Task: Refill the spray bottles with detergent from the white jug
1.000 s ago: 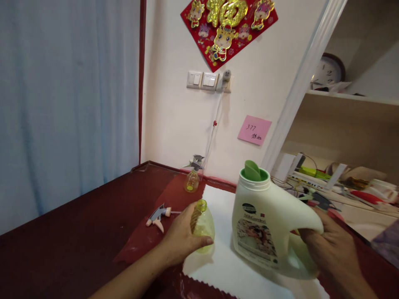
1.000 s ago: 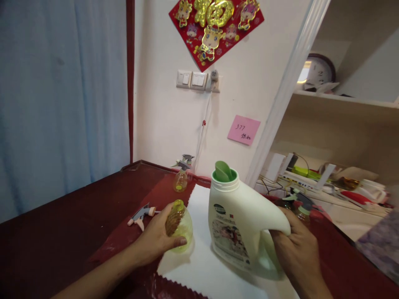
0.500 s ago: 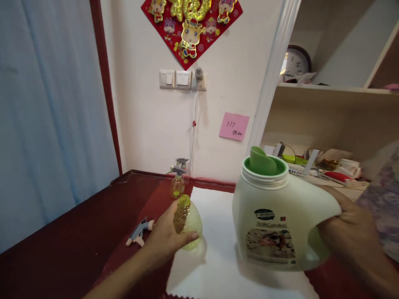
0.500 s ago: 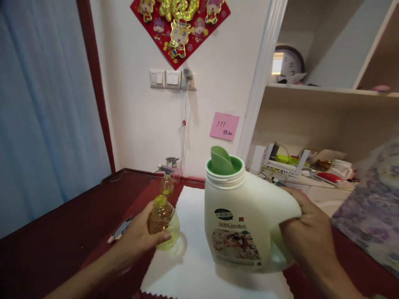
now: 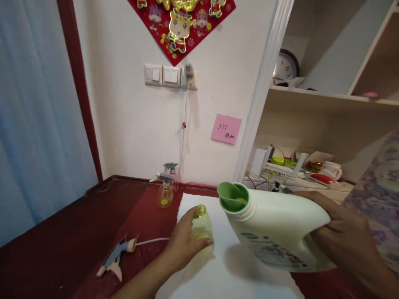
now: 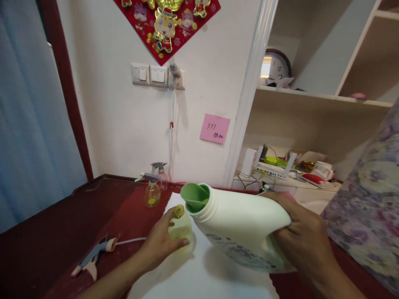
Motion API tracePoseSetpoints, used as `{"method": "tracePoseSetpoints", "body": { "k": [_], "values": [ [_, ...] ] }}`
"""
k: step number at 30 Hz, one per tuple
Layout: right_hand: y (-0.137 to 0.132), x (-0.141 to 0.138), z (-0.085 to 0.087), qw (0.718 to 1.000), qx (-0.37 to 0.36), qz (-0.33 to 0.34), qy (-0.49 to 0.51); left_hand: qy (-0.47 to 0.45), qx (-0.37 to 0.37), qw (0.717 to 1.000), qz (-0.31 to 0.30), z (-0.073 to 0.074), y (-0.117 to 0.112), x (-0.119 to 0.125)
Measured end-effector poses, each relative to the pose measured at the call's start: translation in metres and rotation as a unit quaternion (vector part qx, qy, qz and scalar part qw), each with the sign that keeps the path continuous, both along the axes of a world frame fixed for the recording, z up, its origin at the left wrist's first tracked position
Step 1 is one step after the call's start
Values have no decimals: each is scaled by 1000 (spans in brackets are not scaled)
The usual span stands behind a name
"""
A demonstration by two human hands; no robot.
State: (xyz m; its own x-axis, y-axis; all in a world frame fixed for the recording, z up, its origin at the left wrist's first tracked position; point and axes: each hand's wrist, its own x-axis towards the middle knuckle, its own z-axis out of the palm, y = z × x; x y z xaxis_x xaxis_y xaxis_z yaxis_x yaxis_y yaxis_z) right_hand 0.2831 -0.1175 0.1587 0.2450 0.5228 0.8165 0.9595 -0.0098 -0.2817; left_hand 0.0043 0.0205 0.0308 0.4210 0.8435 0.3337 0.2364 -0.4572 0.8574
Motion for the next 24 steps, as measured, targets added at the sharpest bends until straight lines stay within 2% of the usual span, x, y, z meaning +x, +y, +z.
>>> {"method": "tracePoseSetpoints", "body": {
  "k": [3,8,11,17,24],
  "values": [
    [5,17,-6,995,-40,32,-86,10,3,1000,12,-12,11,5],
    [14,35,-13,983,-86,29,-160,15,-14,1000,13,-23,15,7],
    [21,33,-14,974,-102,31,-199,15,-18,1000,0,-24,14,6],
    [31,17,-12,962,-99,-5,-253,29,-13,999,-22,-22,14,5],
    [40,16,-6,927,-111,-24,-356,44,-23,998,-39,-19,14,3]
  ]
}}
